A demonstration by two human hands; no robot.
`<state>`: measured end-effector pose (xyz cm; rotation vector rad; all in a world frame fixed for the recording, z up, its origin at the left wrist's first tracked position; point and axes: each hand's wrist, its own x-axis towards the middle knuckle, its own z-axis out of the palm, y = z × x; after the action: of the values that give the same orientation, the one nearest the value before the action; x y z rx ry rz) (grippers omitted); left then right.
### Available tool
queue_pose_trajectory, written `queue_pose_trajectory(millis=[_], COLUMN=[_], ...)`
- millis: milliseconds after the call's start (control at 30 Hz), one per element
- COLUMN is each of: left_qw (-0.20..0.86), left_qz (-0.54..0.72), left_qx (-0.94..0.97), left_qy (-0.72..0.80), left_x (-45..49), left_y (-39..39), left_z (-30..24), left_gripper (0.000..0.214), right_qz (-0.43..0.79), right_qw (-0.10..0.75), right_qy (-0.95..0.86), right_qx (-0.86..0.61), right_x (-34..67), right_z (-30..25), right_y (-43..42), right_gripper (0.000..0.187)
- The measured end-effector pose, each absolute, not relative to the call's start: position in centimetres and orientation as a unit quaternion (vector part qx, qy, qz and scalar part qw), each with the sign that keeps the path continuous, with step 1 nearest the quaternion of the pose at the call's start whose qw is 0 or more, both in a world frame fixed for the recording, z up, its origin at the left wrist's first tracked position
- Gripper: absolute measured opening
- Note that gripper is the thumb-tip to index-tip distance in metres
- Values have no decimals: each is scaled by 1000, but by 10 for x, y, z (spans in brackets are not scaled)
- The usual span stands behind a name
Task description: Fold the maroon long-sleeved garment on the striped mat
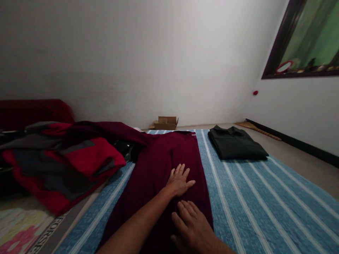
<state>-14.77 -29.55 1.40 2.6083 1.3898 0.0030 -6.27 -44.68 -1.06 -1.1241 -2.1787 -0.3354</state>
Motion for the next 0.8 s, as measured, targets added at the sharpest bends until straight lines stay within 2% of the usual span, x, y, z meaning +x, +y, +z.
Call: queue_pose_trajectory(millis=[167, 333, 467, 800], left_qw=[90, 80, 84, 116], left_qz=[-4, -20, -5, -29], left_qx=[880, 882, 883, 875], left_qy=[466, 463, 462, 469], left_x=[-147, -149, -149, -147], left_y=[-292, -291, -293, -293], left_z=[12, 12, 14, 30], left_gripper=[74, 62, 70, 68], right_qz=[-79, -85, -84, 0], right_qw=[414, 379, 320, 299], right_qy=[-795, -758, -759, -737], right_qx=[-437, -523, -560, -606], right_x=[-49, -35, -37, -40], right_z=[26, 22, -6, -6], right_y=[-439, -419, -415, -423], right_gripper=[20, 36, 56, 59])
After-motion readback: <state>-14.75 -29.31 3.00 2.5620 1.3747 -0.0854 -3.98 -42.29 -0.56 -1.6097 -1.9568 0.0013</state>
